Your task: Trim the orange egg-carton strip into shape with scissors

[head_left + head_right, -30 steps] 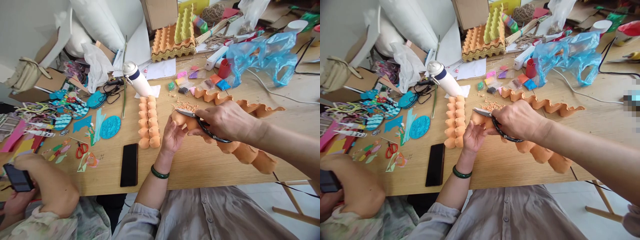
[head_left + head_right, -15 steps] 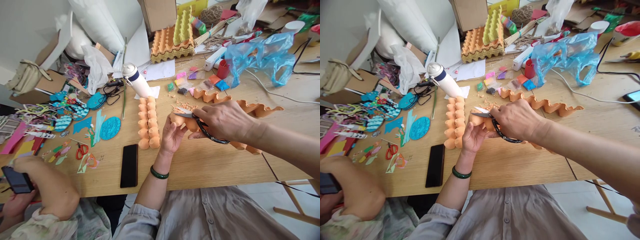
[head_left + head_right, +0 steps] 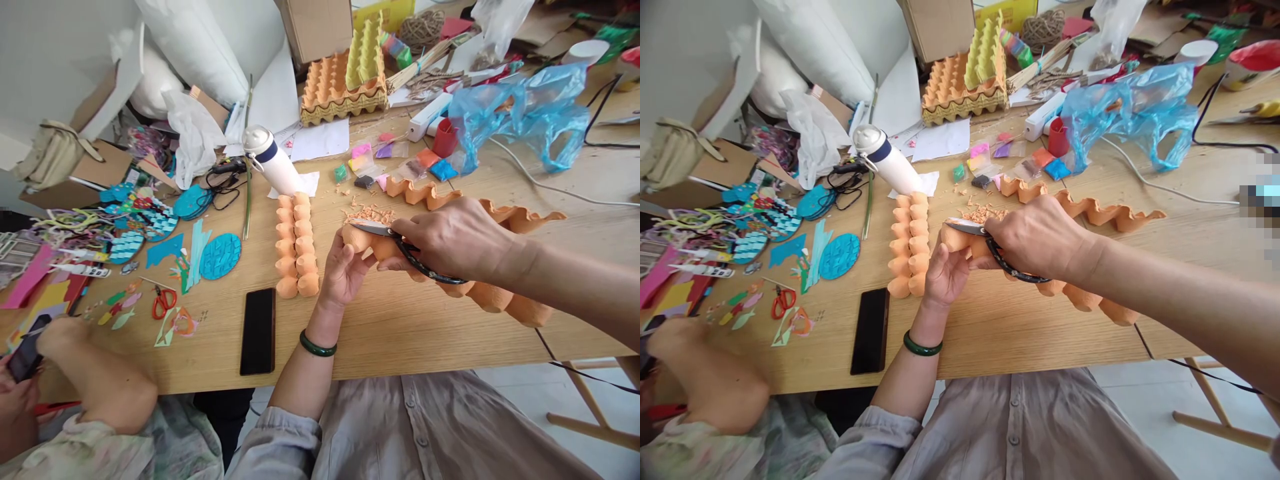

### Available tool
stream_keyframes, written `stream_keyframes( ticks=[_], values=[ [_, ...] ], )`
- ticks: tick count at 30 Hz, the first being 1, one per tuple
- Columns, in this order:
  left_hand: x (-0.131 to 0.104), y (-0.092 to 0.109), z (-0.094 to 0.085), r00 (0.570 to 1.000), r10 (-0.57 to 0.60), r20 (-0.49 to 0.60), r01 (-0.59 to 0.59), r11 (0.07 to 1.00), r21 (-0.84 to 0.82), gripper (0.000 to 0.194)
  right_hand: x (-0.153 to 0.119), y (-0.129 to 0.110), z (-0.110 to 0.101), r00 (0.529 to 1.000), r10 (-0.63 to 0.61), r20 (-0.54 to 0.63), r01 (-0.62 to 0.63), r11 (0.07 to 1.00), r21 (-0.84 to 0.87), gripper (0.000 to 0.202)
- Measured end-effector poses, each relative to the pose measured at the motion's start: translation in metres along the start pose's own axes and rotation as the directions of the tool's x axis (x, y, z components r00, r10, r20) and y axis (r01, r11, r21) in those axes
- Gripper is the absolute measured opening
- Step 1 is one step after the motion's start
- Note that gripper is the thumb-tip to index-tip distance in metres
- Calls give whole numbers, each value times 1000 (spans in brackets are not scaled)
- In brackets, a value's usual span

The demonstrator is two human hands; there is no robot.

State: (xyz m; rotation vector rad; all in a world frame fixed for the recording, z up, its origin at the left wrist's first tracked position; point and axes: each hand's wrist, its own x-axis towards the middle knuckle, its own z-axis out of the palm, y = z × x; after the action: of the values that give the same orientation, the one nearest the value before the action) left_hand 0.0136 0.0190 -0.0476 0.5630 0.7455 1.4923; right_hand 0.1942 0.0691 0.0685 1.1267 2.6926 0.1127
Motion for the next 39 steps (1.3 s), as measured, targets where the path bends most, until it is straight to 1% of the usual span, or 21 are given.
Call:
stream_keyframes(
  ticks=[3,6,8,9,12,14,17,19,21,23,26,29,33,36,39],
  values=[
    [-1,0,2,999,13,30,-14,1000,27,46,0,-1,-6,999,8,45,-9,1000,8,50],
    [-3,1,5,999,12,35,-15,998,65,46,2,-2,-9,999,3,43,-4,1000,14,33],
    [-3,2,5,999,1,33,-3,999,49,44,2,-2,-8,999,-13,36,13,1000,5,30],
    [-3,2,5,1000,-6,28,5,999,36,42,3,-1,-7,999,-19,39,19,1000,-5,34],
    [-2,0,4,1000,-21,14,21,1000,3,40,3,1,-4,999,-35,39,37,999,-31,52],
    [-2,-1,2,999,-12,37,13,1000,-14,42,3,3,-1,999,-48,21,48,998,-36,61],
    [-1,-2,2,998,-1,68,2,1000,-9,46,3,5,2,999,-52,-11,51,998,-35,69],
    [-1,-2,1,998,-20,61,18,999,33,49,4,5,4,999,-41,-17,40,998,-47,72],
    [-1,-2,2,997,-46,55,43,997,63,51,4,5,5,1000,-28,-1,28,998,-55,74],
    [-1,-3,2,996,-59,67,56,997,48,50,4,4,5,1000,-10,26,11,999,-47,73],
    [-1,-5,4,995,-58,83,58,998,0,47,3,1,3,998,21,62,-19,999,-33,68],
    [-1,-6,5,996,-53,68,51,998,26,48,4,-2,2,998,27,64,-26,999,-25,68],
    [-1,-6,5,998,-52,33,50,996,77,50,7,-3,8,1000,23,21,-23,1000,15,69],
    [0,-5,4,997,-64,53,61,996,59,53,8,0,16,999,38,-33,-36,998,53,72],
    [0,-5,4,995,-70,68,65,995,74,56,8,2,22,998,29,-53,-26,997,67,74]
  ],
)
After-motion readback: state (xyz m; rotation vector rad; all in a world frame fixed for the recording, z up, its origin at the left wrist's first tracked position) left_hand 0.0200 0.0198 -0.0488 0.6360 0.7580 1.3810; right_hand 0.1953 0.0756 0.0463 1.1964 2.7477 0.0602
